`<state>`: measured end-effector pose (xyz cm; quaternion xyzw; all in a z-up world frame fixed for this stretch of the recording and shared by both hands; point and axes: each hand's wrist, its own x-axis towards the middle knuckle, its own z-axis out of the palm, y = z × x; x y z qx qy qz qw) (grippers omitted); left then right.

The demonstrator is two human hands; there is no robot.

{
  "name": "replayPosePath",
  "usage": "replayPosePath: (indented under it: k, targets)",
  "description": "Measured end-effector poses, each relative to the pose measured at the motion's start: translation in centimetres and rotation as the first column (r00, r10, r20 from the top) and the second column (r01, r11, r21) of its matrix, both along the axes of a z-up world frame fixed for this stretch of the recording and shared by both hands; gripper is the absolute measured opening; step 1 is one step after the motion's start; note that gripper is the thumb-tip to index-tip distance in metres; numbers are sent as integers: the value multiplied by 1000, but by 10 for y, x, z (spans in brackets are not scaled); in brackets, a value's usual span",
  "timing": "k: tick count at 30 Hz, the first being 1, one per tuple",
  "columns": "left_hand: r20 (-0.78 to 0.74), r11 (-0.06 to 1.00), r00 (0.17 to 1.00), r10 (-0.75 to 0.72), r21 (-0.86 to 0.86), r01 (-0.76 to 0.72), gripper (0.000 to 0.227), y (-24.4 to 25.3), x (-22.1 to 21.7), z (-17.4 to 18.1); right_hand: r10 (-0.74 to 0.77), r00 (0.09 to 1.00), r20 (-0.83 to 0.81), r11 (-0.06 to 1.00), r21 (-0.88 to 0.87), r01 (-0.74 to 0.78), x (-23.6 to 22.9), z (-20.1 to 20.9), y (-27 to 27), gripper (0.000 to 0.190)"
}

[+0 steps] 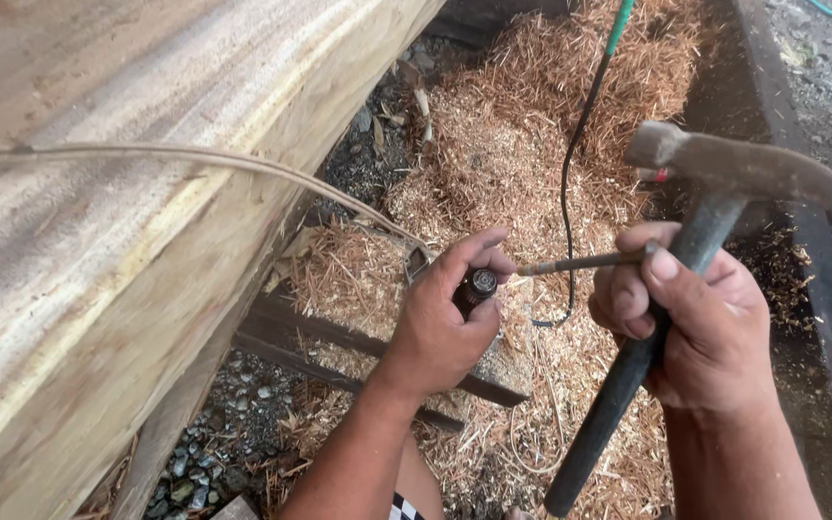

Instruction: The person uses a hammer to repeatedly strike a small metal component held in the left hand. The task involves shaping or seating the metal part through continuous hammer blows while seated on the ground.

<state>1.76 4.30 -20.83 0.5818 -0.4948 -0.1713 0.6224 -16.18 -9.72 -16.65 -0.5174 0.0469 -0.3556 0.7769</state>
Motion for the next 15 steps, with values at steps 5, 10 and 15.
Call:
replayPosePath:
  k: [5,10,15]
  targets:
    - [-26,995,996,-83,59,84,68,10,8,4,-2,998,-57,999,-49,-1,15,0,6,22]
    - [-64,974,972,-224,-24,223,61,9,20,6,-1,997,-78,999,-42,-2,25,-4,7,21]
    - [-141,943,933,-331,-90,321,40,-1,34,-3,12,997,-75,1000,12,-11,28,-8,4,21]
